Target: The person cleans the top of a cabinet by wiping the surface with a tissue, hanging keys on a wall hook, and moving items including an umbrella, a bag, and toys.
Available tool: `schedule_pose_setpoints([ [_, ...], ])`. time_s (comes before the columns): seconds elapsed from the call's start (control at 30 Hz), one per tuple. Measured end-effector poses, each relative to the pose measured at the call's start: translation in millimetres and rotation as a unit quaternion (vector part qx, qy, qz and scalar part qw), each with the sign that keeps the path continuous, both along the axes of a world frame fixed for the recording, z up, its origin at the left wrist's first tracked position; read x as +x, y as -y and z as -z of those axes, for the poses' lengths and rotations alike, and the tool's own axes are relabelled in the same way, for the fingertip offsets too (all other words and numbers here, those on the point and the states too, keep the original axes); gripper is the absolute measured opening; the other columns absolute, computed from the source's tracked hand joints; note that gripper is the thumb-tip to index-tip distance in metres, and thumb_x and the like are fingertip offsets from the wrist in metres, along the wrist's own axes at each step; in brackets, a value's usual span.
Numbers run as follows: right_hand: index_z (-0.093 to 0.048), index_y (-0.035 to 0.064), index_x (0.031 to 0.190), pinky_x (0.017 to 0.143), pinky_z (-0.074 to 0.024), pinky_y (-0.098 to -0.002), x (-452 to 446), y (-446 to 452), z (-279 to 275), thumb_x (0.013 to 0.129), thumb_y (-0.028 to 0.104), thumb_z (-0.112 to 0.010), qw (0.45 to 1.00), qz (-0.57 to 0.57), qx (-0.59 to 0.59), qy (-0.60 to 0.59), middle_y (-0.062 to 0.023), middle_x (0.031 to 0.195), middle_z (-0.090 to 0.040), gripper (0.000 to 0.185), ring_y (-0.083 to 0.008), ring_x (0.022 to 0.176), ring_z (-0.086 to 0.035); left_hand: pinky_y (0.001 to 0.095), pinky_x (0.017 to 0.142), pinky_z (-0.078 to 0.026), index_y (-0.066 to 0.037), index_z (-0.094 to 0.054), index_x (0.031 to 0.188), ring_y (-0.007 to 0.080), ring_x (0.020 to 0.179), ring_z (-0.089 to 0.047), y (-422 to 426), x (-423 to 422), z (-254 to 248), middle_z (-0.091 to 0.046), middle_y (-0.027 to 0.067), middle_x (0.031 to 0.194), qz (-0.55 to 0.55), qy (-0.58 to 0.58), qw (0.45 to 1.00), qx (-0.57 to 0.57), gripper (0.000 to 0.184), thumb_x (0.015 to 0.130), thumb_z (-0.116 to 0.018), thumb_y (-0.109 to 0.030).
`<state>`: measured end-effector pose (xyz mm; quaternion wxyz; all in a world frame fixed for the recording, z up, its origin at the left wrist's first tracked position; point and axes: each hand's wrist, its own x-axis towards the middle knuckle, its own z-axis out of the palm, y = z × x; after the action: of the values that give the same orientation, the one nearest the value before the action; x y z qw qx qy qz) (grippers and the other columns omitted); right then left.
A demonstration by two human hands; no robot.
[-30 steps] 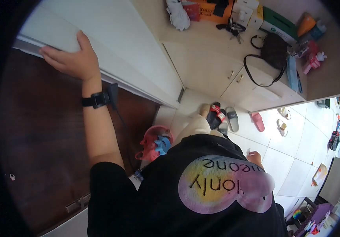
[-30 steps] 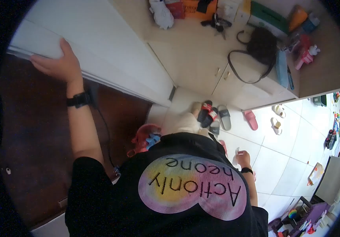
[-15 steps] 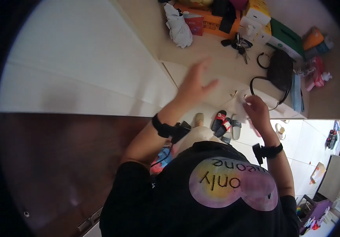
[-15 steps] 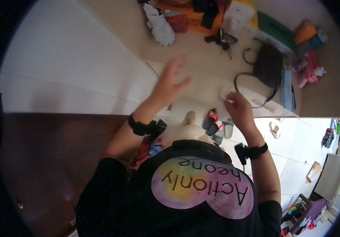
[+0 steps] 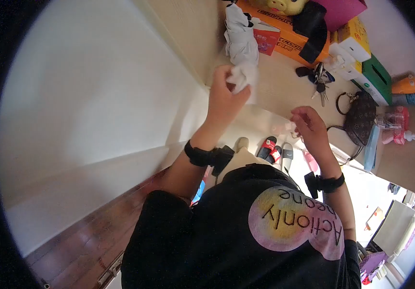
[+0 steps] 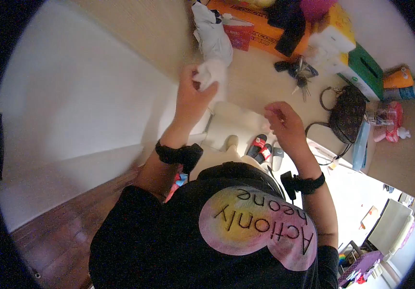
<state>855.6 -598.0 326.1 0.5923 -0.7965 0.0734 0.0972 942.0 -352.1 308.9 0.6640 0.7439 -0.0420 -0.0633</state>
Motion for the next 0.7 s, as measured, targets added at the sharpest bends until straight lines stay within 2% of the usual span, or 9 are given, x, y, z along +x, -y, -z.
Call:
schedule_pose_setpoints([
  [0.03, -0.061, 0.0055, 0.112, 0.063, -0.0501, -0.0256, -1, 6, 6, 0.097, 0.014, -0.061, 1.000, 0.009, -0.021, -0.016, -0.0037, 0.092, -0.066, 0.018, -0.0099, 0.073, -0.058, 0.0390, 0.082, -0.048, -0.004, -0.056, 0.115, 0.0240, 0.096, -0.057, 0, 4, -1, -0.057, 0.0086, 0.104, -0.114, 0.161, 0.971, 0.133, 0.046, 0.074, -0.076, -0.006],
  [0.07, -0.063, 0.0053, 0.110, 0.064, -0.0500, -0.0254, -2, 10, 11, 0.096, 0.014, -0.061, 0.998, 0.020, -0.043, -0.032, -0.0038, 0.091, -0.067, 0.016, -0.0098, 0.073, -0.058, 0.0426, 0.084, -0.047, -0.004, -0.056, 0.119, 0.0291, 0.098, -0.056, 0, 5, -4, -0.056, 0.0100, 0.106, -0.221, 0.312, 0.887, 0.257, 0.051, 0.072, -0.074, -0.003],
  [0.1, -0.064, 0.0049, 0.108, 0.061, -0.0477, -0.0230, -2, 11, 13, 0.098, 0.014, -0.059, 0.998, 0.026, -0.051, -0.019, -0.0027, 0.090, -0.066, 0.014, -0.0080, 0.070, -0.056, 0.0462, 0.094, -0.043, -0.006, -0.055, 0.127, 0.0376, 0.112, -0.052, -4, 0, -17, -0.055, 0.0147, 0.117, -0.176, 0.281, 0.857, 0.394, 0.059, 0.070, -0.070, -0.003],
  [0.13, -0.064, 0.0049, 0.108, 0.061, -0.0477, -0.0230, -3, 11, 15, 0.098, 0.014, -0.059, 0.998, 0.029, -0.050, -0.020, -0.0027, 0.090, -0.066, 0.014, -0.0080, 0.070, -0.056, 0.0462, 0.094, -0.043, -0.006, -0.055, 0.127, 0.0376, 0.112, -0.052, -6, 3, -15, -0.055, 0.0147, 0.117, -0.173, 0.282, 0.858, 0.394, 0.059, 0.070, -0.070, -0.003],
  [0.2, -0.064, 0.0043, 0.109, 0.063, -0.0488, -0.0242, 0, 10, 14, 0.097, 0.012, -0.060, 0.998, 0.004, -0.066, 0.015, -0.0030, 0.094, -0.066, 0.015, -0.0085, 0.073, -0.057, 0.0484, 0.104, -0.039, -0.006, -0.053, 0.132, 0.0396, 0.126, -0.047, -10, 16, -4, -0.051, 0.0186, 0.131, -0.086, 0.352, 0.762, 0.537, 0.061, 0.074, -0.072, -0.012],
  [0.3, -0.065, 0.0056, 0.109, 0.070, -0.0521, -0.0322, 18, 2, 1, 0.093, 0.013, -0.064, 0.973, -0.073, -0.169, 0.138, -0.0100, 0.100, -0.067, 0.018, -0.0193, 0.076, -0.063, 0.0502, 0.113, -0.031, -0.005, -0.051, 0.133, 0.0416, 0.138, -0.036, -11, 19, 35, -0.044, 0.0228, 0.143, -0.019, 0.251, 0.835, 0.489, 0.063, 0.077, -0.072, -0.021],
  [0.47, -0.053, 0.0091, 0.131, 0.084, -0.0527, -0.0417, 91, -26, -37, 0.086, 0.020, -0.069, 0.913, -0.137, -0.286, 0.257, -0.0161, 0.119, -0.062, 0.049, -0.0324, 0.089, -0.065, 0.0506, 0.116, -0.027, 0.001, -0.047, 0.136, 0.0398, 0.140, -0.034, -1, 18, 32, -0.041, 0.0256, 0.146, 0.003, 0.238, 0.821, 0.518, 0.068, 0.082, -0.069, -0.035],
  [0.6, -0.039, 0.0024, 0.146, 0.094, -0.0494, -0.0426, 185, -77, -43, 0.085, 0.036, -0.072, 0.857, -0.055, -0.300, 0.416, -0.0260, 0.131, -0.055, 0.077, -0.0348, 0.109, -0.064, 0.0513, 0.117, -0.026, 0.006, -0.043, 0.138, 0.0387, 0.140, -0.037, 2, 17, 43, -0.041, 0.0279, 0.147, 0.002, 0.258, 0.802, 0.538, 0.073, 0.086, -0.065, -0.040],
  [0.7, -0.044, 0.0034, 0.144, 0.099, -0.0472, -0.0448, 211, -111, -66, 0.082, 0.051, -0.071, 0.914, -0.027, -0.294, 0.279, -0.0265, 0.127, -0.060, 0.082, -0.0374, 0.115, -0.062, 0.0520, 0.116, -0.026, 0.003, -0.042, 0.141, 0.0398, 0.140, -0.036, -1, 12, 41, -0.042, 0.0284, 0.146, 0.000, 0.272, 0.813, 0.515, 0.072, 0.087, -0.065, -0.040],
])
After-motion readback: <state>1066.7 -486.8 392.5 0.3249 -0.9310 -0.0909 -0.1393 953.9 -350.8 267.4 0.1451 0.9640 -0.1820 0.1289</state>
